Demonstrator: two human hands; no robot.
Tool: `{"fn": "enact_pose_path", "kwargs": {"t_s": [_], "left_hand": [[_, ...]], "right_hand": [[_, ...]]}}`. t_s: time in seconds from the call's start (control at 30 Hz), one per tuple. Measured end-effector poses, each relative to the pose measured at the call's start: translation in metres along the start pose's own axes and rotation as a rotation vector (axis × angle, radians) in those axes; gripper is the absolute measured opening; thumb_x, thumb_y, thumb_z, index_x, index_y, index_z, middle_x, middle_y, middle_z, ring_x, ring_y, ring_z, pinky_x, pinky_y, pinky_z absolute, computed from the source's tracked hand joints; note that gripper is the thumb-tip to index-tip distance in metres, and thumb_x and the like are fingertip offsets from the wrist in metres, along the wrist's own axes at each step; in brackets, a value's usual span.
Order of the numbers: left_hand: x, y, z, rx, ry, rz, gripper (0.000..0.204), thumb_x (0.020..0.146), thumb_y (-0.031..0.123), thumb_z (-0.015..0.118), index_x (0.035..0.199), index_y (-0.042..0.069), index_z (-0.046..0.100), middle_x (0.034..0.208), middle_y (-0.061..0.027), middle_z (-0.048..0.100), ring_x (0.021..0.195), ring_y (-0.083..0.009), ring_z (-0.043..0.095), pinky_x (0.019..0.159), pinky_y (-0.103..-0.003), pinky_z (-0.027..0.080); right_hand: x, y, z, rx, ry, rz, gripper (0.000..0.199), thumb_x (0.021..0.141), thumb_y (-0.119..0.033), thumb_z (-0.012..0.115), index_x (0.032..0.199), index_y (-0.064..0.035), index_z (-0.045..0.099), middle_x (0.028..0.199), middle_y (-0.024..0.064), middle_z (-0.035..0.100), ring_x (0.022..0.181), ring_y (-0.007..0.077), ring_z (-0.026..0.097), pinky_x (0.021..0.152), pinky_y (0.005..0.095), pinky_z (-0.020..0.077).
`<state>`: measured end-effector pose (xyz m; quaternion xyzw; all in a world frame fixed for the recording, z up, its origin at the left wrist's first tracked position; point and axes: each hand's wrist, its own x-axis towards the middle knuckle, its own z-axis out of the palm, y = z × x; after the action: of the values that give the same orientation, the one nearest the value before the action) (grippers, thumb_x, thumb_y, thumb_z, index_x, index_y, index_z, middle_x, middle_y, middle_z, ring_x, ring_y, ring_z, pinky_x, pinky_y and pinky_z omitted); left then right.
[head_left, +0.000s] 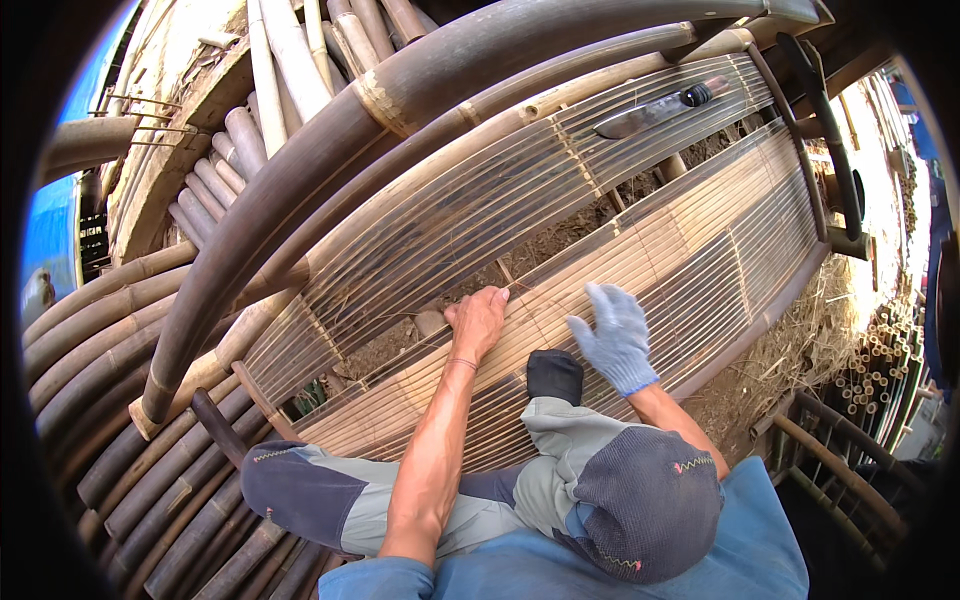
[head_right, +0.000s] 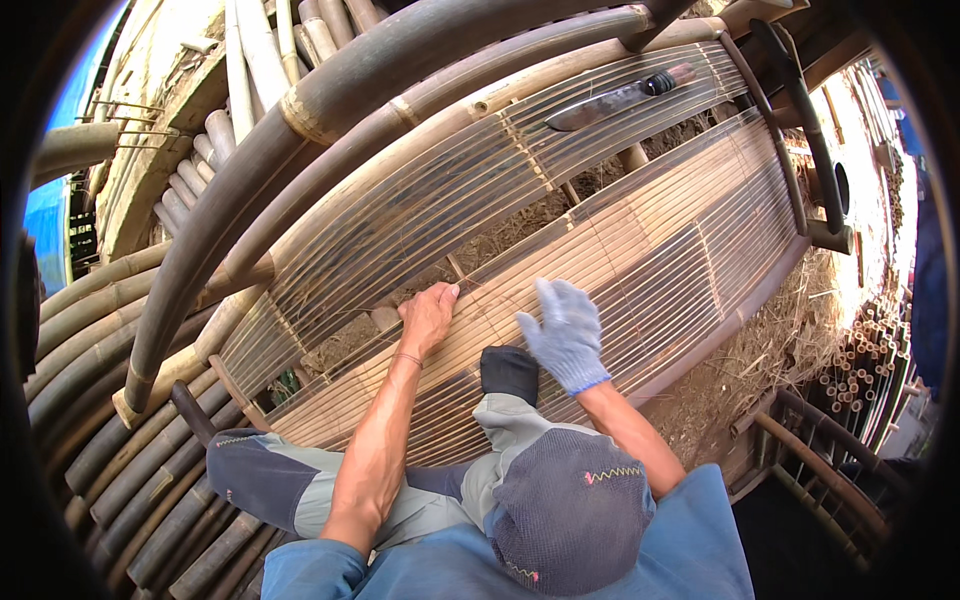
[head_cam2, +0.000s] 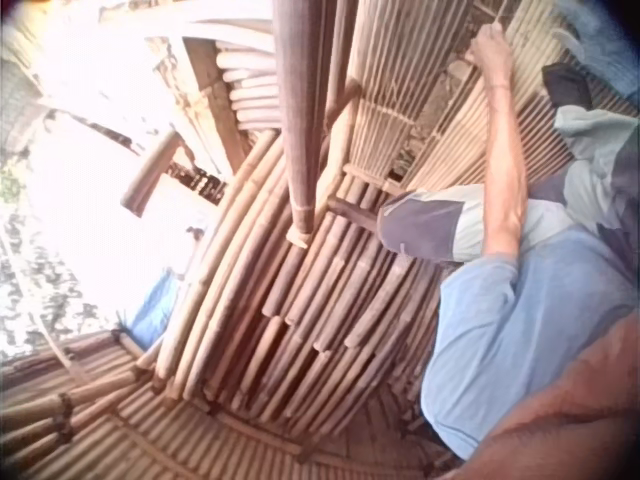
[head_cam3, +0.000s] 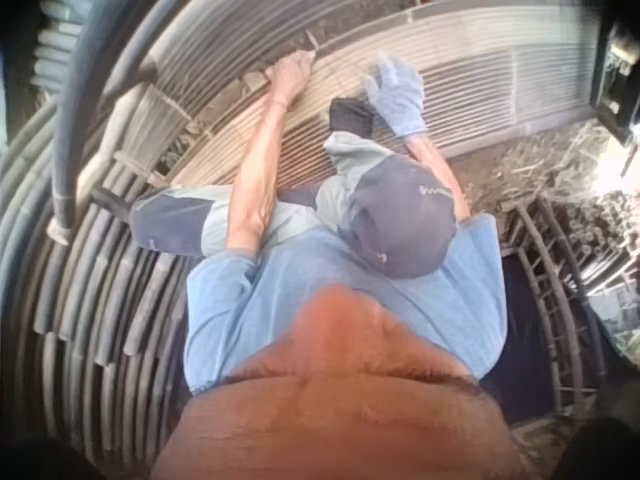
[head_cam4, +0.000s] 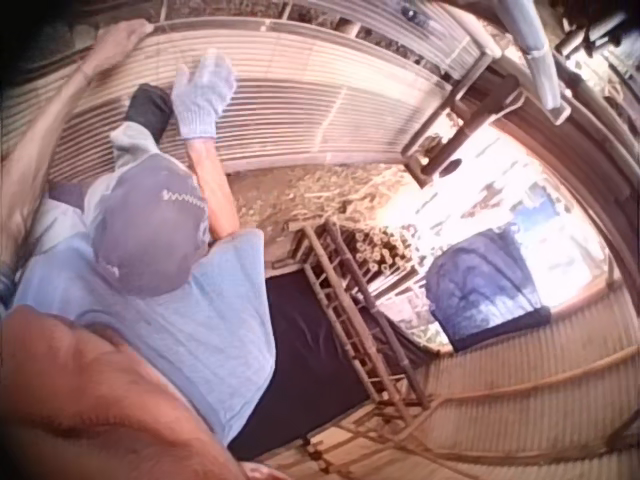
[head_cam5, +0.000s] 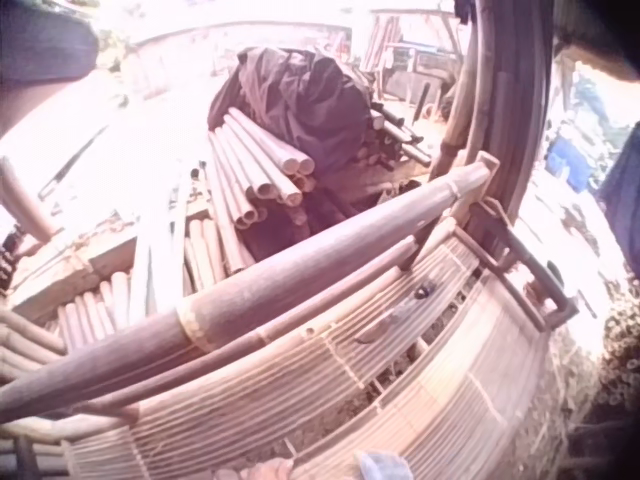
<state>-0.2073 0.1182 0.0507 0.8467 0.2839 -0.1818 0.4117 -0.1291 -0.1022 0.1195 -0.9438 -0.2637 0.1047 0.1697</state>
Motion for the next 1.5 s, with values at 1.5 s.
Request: {"fn": "enact_pose_path", "kwargs": {"t_s": [1.5], "left_hand": [[0.005, 0.008, -0.006, 0.038, -0.089, -0.067, 0.031, 0.101, 0.038, 0.043, 0.109, 0.017, 0.065, 0.102, -0.0197, 0.070, 0.100, -0.0452, 0.061, 0.091, -0.056, 0.033]], "right_hand": [[0.126, -0.041, -0.084, 1.454, -0.490, 0.028, 0.040, 0.099, -0.030, 0.054, 0.073, 0.0001, 0.061, 0.091, 0.0195, 0.070, 0.078, 0.0251, 0.069, 0.080, 0.0306, 0.0542]]}}
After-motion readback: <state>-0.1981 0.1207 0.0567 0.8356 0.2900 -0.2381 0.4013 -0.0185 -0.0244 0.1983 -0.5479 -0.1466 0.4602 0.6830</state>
